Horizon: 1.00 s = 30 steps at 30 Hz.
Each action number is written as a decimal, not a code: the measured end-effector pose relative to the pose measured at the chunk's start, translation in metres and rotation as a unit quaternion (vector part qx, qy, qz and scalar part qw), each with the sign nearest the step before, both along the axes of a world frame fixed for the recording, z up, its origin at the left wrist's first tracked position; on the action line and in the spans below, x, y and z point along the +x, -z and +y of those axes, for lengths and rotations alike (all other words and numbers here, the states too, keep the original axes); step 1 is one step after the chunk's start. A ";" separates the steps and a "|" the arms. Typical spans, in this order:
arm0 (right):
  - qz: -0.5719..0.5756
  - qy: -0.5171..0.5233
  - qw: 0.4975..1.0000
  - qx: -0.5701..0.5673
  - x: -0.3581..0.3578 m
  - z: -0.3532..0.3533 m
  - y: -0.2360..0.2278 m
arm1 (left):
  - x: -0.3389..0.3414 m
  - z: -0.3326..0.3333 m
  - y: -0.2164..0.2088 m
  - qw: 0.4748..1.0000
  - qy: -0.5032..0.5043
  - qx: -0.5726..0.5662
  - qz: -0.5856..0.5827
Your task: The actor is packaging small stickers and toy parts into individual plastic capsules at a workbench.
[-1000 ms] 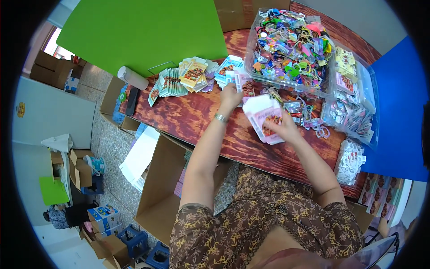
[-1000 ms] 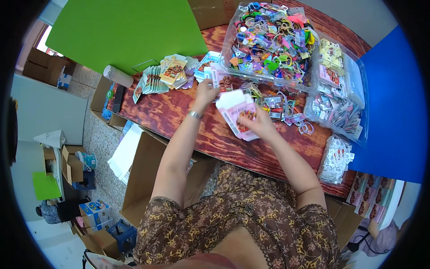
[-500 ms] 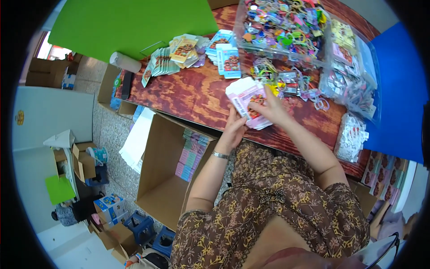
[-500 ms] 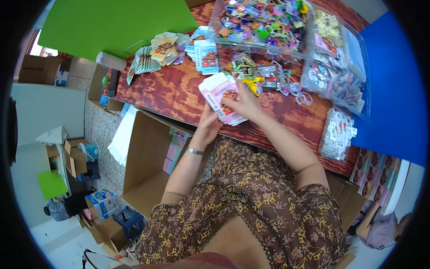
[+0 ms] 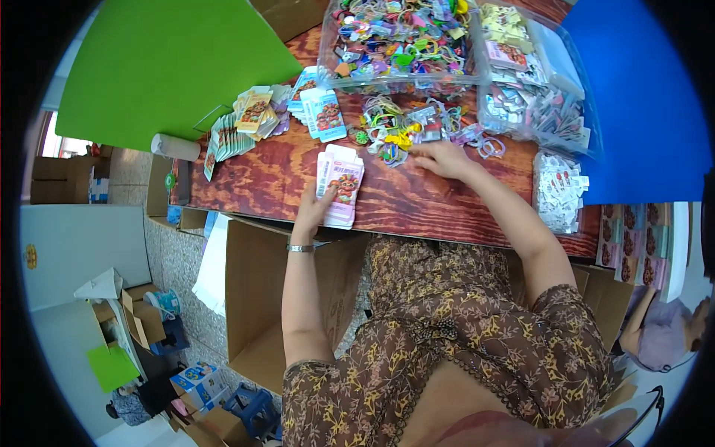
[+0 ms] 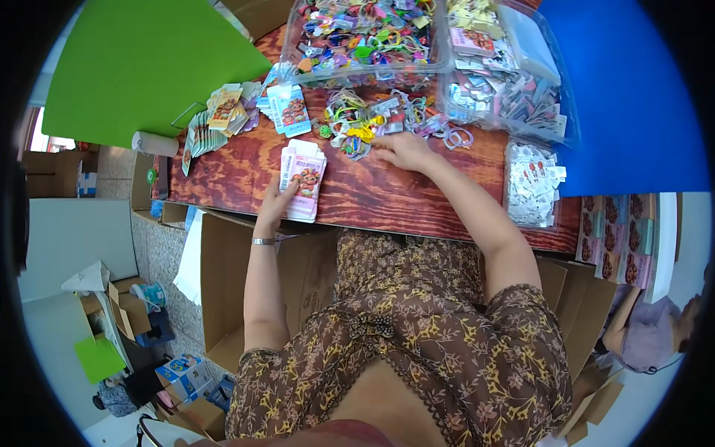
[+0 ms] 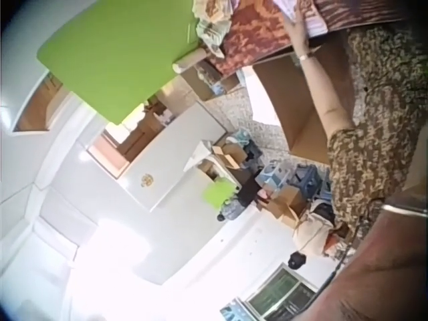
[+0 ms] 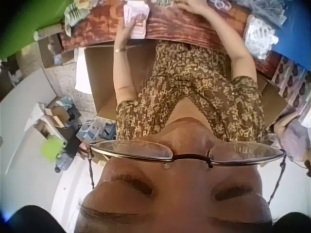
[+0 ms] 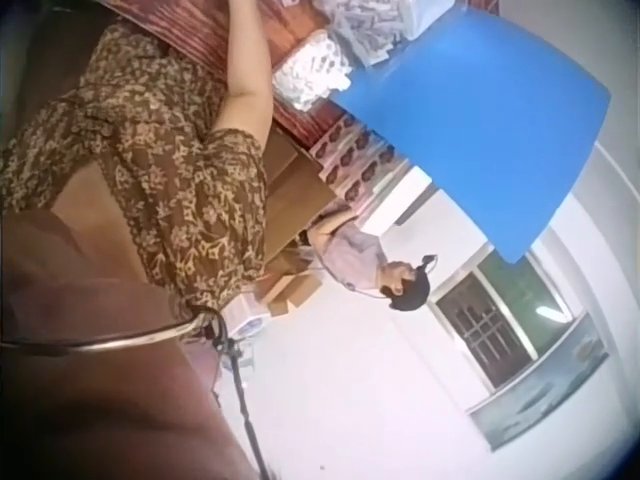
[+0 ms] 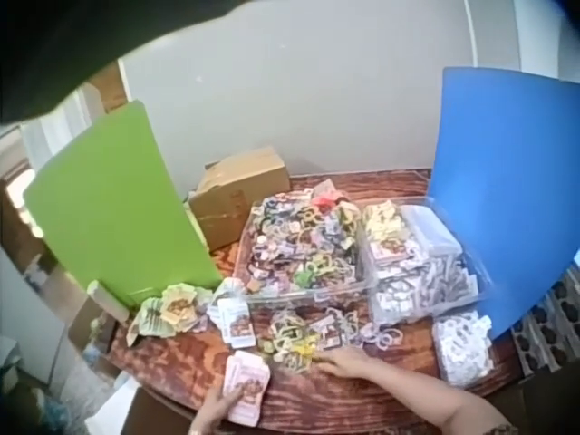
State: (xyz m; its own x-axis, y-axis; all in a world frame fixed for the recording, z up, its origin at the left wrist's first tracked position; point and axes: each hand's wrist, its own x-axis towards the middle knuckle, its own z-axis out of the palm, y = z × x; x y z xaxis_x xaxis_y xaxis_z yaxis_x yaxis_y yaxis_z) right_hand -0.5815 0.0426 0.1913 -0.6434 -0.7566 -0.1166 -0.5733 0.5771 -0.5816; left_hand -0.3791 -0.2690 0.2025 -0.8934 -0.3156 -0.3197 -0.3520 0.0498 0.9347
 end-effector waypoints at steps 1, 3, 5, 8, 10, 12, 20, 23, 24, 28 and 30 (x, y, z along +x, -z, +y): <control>0.037 -0.018 0.999 0.017 -0.011 -0.003 0.000 | -0.001 -0.004 -0.002 0.999 0.001 -0.031 -0.027; 0.107 0.020 0.994 -0.020 -0.030 -0.016 0.000 | -0.003 -0.006 -0.004 0.999 0.025 -0.020 -0.001; 0.077 0.048 0.994 -0.066 -0.041 -0.023 -0.001 | -0.003 -0.010 -0.004 1.000 0.009 -0.011 -0.024; 0.073 0.038 0.991 -0.109 -0.035 -0.006 -0.004 | -0.011 -0.020 0.004 0.993 0.040 -0.108 0.008; 0.103 -0.005 0.985 -0.135 -0.021 0.016 -0.007 | -0.014 -0.028 0.007 0.941 0.048 -0.336 0.006; 0.077 0.006 0.988 -0.135 -0.003 0.038 -0.014 | -0.017 -0.033 0.007 0.890 0.064 -0.450 0.017; 0.069 0.047 0.983 -0.164 0.059 0.049 -0.018 | -0.025 0.026 -0.023 0.731 0.063 -0.678 0.050; 0.069 0.030 0.980 -0.185 0.067 0.041 -0.017 | -0.037 0.031 -0.037 0.755 0.084 -0.649 -0.041; 0.036 0.033 0.982 -0.182 0.070 0.038 -0.017 | -0.039 0.033 -0.039 0.756 0.086 -0.648 -0.041; 0.019 0.022 0.982 -0.185 0.074 0.030 -0.022 | -0.054 0.041 -0.040 0.721 0.088 -0.687 -0.026; 0.030 0.016 0.985 -0.172 0.078 0.028 -0.024 | -0.060 0.047 -0.038 0.720 0.094 -0.687 -0.038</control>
State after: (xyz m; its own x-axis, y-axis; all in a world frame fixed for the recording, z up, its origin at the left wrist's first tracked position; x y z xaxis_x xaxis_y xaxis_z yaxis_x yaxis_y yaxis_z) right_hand -0.5039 0.0702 0.2156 -0.6649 -0.7243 0.1822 -0.5980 0.3702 -0.7108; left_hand -0.4392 -0.2224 0.2409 -0.9582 -0.2555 0.1290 -0.2651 0.9621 -0.0634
